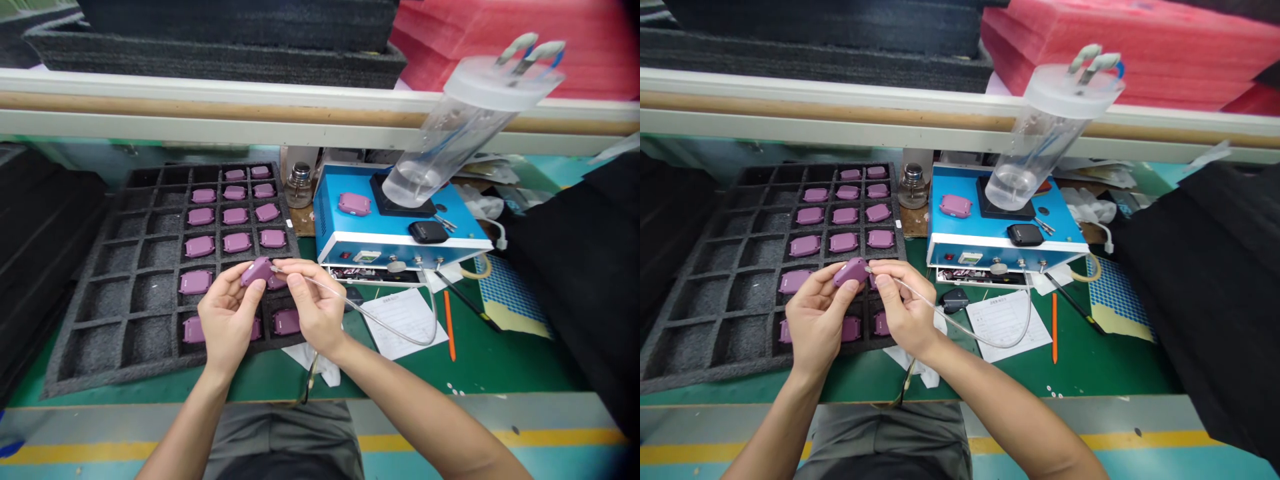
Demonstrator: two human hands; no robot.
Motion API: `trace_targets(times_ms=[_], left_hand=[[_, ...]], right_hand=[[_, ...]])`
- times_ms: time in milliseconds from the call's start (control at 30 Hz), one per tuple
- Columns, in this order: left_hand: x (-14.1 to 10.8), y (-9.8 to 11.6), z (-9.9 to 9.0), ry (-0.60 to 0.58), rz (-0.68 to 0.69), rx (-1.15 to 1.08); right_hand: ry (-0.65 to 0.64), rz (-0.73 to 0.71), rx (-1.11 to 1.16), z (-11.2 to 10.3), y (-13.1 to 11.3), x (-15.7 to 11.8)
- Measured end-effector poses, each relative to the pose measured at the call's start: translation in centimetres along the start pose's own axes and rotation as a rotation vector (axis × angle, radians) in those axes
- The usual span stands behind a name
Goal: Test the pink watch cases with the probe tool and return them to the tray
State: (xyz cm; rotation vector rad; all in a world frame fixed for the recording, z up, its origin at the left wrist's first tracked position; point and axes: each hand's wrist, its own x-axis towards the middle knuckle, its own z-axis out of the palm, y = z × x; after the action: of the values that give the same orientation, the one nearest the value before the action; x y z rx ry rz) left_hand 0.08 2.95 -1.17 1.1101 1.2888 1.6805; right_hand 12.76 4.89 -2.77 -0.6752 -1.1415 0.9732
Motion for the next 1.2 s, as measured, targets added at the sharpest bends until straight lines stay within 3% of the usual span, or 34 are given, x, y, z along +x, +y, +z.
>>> trace_targets(times_ms=[1200], left_hand=[[-0.14, 0.07, 0.0, 0.009, -0.036, 0.038]], right_hand=[[0.002, 0.007, -0.035, 0.01, -0.13, 0.03]])
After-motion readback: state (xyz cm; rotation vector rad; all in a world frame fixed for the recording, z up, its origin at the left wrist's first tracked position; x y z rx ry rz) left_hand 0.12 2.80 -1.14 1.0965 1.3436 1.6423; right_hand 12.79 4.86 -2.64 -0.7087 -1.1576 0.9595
